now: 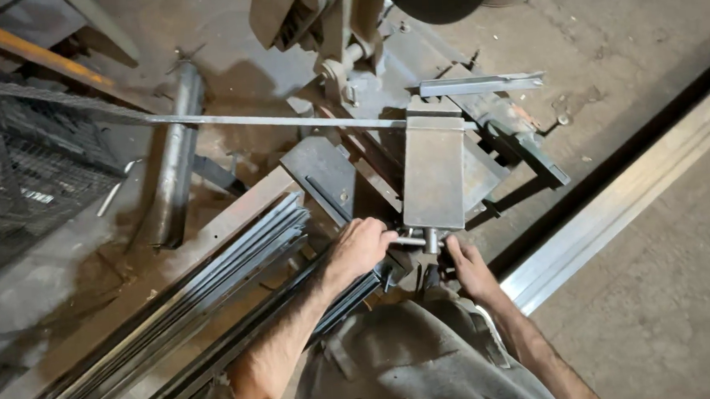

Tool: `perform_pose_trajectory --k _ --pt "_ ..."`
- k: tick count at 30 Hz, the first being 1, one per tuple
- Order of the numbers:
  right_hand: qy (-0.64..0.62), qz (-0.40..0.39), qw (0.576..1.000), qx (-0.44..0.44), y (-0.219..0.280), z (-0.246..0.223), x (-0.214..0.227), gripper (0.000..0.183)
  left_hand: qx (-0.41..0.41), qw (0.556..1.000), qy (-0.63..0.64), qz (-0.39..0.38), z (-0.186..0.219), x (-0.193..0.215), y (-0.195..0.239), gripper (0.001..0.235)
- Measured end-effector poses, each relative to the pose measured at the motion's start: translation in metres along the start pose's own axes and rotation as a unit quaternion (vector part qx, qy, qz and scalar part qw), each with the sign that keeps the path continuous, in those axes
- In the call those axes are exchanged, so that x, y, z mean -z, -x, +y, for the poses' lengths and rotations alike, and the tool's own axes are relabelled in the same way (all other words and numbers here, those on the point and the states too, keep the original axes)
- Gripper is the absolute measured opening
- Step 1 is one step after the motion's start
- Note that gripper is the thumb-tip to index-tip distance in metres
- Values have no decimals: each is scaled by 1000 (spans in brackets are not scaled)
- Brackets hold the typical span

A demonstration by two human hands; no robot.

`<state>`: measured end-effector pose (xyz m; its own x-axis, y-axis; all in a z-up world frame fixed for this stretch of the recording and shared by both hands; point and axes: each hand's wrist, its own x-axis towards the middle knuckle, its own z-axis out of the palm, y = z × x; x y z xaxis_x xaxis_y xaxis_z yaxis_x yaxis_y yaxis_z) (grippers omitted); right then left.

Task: Cutting metal profiles using a chop saw and grinding the edges on a grinding wheel.

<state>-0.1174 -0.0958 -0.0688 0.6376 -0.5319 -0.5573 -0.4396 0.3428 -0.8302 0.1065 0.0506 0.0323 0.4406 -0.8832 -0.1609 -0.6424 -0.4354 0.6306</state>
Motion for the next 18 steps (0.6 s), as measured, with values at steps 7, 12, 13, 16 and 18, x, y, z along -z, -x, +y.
perform_pose_trajectory --k 7,12,13,16,18 --pt "23 -23 995 96 2 -8 11 44 -111 994 7 21 -13 -16 6 19" --pt "41 -16 995 85 -5 7 18 46 -170 982 -74 32 -1 -7 11 23" --pt "70 -8 994 82 -13 18 22 50 -140 989 -54 8 -5 -14 7 23" --pt "92 -13 994 65 -30 44 41 61 50 993 4 -111 17 1 0 26" --pt "88 -14 995 52 -14 14 29 58 47 993 7 -107 10 -9 -5 28"
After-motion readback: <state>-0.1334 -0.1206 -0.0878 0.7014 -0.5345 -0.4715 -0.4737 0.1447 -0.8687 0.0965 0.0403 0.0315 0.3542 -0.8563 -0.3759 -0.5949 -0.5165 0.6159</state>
